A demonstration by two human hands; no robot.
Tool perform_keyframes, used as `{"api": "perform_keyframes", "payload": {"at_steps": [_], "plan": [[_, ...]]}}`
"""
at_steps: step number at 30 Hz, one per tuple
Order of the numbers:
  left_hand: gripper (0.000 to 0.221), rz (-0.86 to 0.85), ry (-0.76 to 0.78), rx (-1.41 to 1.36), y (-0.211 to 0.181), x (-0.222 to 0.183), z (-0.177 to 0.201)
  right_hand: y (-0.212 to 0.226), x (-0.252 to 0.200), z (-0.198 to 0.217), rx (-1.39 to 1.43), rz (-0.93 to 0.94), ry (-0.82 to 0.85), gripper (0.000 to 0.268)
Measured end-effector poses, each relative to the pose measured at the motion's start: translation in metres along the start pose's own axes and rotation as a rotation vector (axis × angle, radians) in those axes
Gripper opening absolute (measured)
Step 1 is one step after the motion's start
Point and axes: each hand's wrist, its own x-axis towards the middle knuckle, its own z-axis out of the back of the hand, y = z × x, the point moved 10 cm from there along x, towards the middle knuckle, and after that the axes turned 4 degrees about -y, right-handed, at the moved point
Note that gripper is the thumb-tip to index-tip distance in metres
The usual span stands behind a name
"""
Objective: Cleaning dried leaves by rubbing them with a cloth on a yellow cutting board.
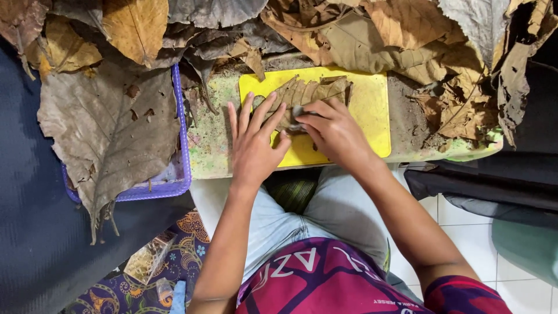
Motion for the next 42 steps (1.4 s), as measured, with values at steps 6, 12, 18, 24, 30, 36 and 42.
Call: {"api": "perform_keyframes", "payload": {"at_steps": [6,12,18,24,30,36,42], "plan": [[0.068,0.039,0.059,-0.073,0.008,0.0,-0.007,-0.003,-0.013,0.008,-0.035,-0.05,0.111,0.009],[0.09,0.051,0.107,-0.105,0.015,-0.004,-0.012,0.01,0.009,-0.028,0.017,0.065,0.011,0.01],[0.082,0.038,0.121,-0.164,0.009,-0.003,-0.005,0.017,0.006,-0.027,0.09,0.157,0.064,0.012],[0.076,0.091,0.244,-0.215,0.007,0.0,-0.006,0.024,0.005,-0.01,0.069,0.167,0.148,0.005],[0.075,0.0,0.137,-0.145,0.006,-0.004,-0.006,0.026,0.01,-0.032,-0.053,0.159,-0.022,0.004],[0.073,0.014,0.152,-0.11,0.005,-0.003,-0.007,0.033,-0.006,-0.009,0.004,0.217,0.048,0.009],[0.055,-0.029,0.162,-0.082,0.001,-0.002,-0.009,-0.01,-0.027,0.022,-0.016,0.022,0.125,0.015]]}}
